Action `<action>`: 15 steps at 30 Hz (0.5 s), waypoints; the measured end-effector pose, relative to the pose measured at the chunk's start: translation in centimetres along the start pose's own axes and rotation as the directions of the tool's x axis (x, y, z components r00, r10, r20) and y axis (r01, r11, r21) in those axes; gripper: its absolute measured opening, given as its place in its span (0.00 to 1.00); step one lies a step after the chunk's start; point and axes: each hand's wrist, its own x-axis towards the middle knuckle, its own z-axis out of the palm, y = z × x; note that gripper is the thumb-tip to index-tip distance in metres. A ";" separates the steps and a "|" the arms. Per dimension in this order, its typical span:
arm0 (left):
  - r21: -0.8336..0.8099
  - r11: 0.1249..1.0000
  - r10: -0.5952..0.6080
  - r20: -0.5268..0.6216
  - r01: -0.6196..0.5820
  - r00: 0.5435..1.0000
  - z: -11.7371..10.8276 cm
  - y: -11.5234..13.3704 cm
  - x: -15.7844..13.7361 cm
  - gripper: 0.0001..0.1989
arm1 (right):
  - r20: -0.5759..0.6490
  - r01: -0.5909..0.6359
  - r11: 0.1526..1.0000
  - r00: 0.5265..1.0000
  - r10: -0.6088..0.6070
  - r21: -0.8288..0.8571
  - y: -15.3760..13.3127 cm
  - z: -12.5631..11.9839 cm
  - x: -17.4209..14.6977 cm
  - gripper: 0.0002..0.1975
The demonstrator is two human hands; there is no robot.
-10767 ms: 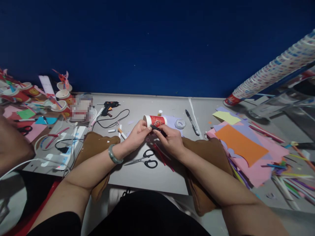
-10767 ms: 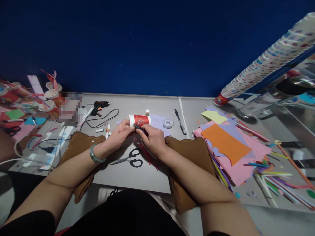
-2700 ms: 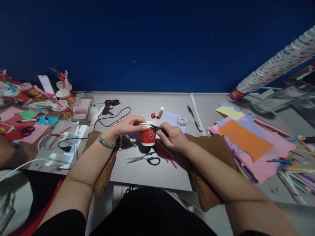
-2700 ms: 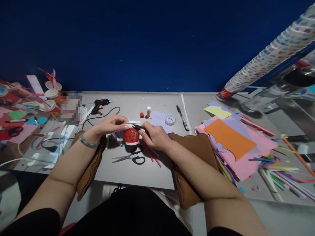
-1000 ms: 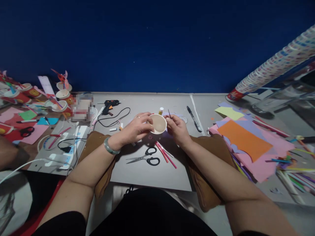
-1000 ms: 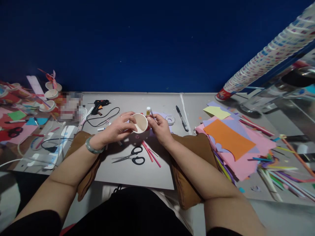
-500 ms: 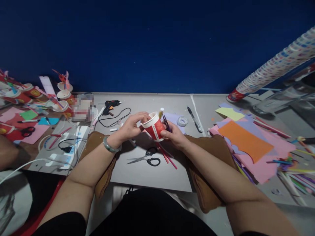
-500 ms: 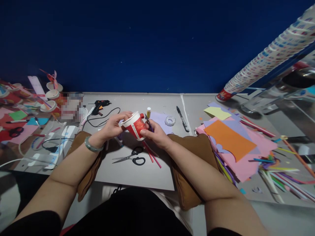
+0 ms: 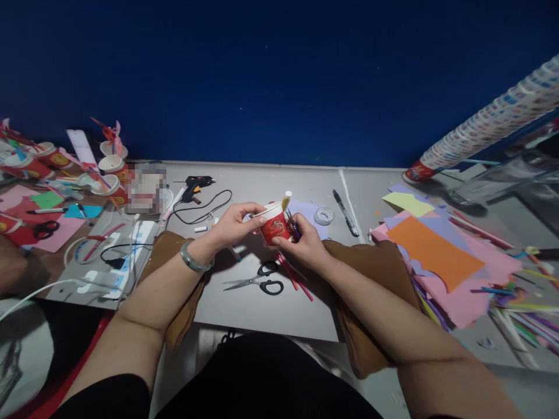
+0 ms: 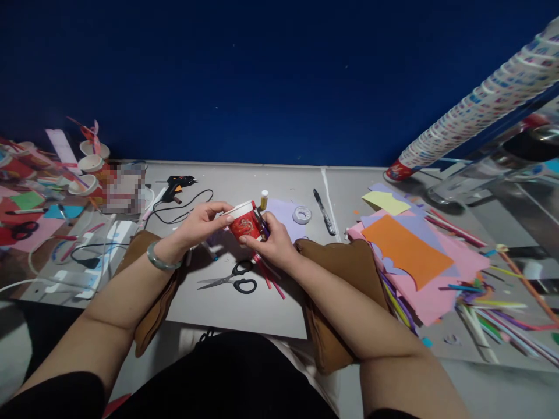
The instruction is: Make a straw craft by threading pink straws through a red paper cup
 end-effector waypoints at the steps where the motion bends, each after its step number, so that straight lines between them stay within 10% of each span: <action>1: -0.034 0.999 -0.021 0.027 0.022 0.999 -0.1 0.1 0.0 0.17 | 0.013 -0.005 1.000 1.000 0.005 0.010 0.0 0.1 -0.1 0.27; 6: -0.081 0.995 -0.057 0.070 0.062 0.996 -0.3 -0.3 0.0 0.20 | 0.019 -0.021 1.000 1.000 0.020 0.022 -0.3 0.2 -0.3 0.26; 10: 0.093 0.986 0.143 -0.065 -0.136 0.988 0.1 -0.8 0.1 0.17 | -0.013 -0.026 0.998 1.000 0.026 0.053 -0.5 0.1 -0.2 0.27; 15: 0.295 0.849 0.504 -0.208 -0.438 0.838 0.7 -1.7 0.0 0.37 | 0.050 -0.081 0.967 0.996 0.071 0.240 -0.6 -0.2 0.0 0.31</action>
